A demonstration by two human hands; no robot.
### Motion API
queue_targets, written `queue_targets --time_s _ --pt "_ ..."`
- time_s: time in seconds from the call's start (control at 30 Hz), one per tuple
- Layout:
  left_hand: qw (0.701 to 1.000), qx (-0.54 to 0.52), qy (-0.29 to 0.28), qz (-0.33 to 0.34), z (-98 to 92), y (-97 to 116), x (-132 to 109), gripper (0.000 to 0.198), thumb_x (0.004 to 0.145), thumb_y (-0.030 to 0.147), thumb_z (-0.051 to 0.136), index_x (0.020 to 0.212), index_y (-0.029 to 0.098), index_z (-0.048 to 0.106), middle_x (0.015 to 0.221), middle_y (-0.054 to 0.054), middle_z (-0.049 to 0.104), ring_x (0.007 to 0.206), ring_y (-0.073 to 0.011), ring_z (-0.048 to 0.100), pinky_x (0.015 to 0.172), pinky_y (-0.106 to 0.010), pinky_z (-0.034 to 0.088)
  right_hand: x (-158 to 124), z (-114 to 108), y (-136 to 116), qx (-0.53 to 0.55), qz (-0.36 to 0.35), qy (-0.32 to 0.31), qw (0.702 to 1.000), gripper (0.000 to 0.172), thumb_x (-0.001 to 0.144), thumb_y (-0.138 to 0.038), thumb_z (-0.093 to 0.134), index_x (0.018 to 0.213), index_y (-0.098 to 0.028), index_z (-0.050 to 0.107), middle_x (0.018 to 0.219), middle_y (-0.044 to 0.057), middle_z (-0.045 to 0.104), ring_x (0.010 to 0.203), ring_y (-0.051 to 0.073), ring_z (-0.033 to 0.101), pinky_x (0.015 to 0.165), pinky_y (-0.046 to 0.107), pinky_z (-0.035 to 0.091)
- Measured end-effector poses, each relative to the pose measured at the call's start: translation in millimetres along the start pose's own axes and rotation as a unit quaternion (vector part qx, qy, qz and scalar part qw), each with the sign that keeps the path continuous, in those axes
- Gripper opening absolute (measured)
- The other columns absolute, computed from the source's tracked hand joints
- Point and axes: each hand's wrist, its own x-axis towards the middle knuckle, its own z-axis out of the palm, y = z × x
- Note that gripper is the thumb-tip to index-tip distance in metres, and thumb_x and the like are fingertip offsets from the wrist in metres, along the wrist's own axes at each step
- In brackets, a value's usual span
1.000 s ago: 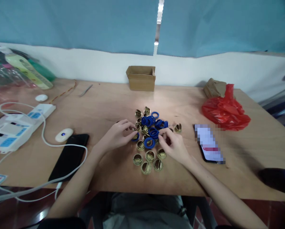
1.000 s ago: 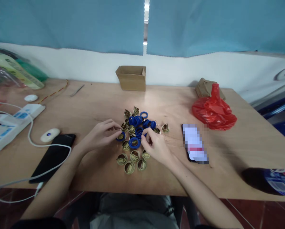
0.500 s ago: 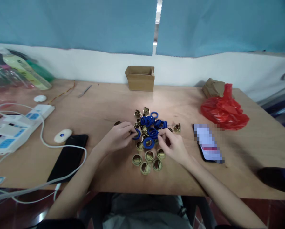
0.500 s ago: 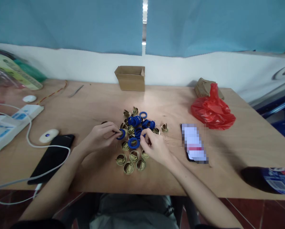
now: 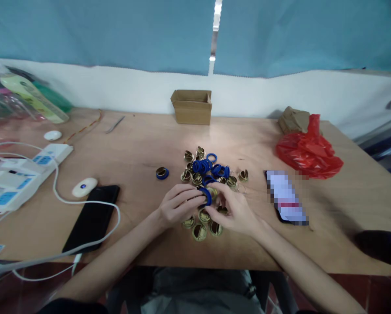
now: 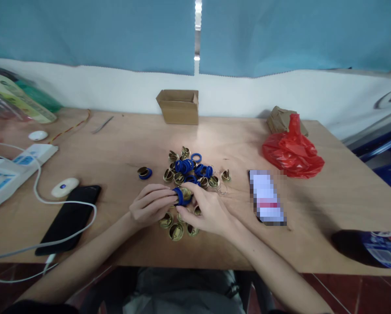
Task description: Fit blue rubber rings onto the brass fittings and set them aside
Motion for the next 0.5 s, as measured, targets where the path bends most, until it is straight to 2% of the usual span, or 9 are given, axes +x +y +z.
queue_targets --time_s 0.23,0.5 --pt "1.0 -0.001 -0.006 -0.021 -1.2 1.6 -5.3 0.032 0.091 0.015 0.068 0.122 0.025 0.068 0.104 -0.004 0.078 0.103 -0.0196 0.073 0.09 -0.031 0.063 -2.1 3.9 -0.2 -0.009 -0.01 0.003 1.0 0.046 0.093 -0.03 0.062 0.136 -0.019 0.048 0.086 0.002 0.07 0.063 0.014 0.064 0.059 0.028 0.055" --pt "0.998 -0.025 -0.045 -0.028 -0.8 3.9 -10.2 0.036 0.094 0.012 0.062 0.129 0.021 0.064 0.119 -0.01 0.074 0.117 -0.0219 0.068 0.097 -0.035 0.063 -0.8 4.8 -3.2 0.028 0.008 0.001 1.0 0.043 0.094 -0.022 0.056 0.135 -0.02 0.045 0.079 -0.001 0.067 0.06 0.013 0.064 0.058 0.026 0.054"
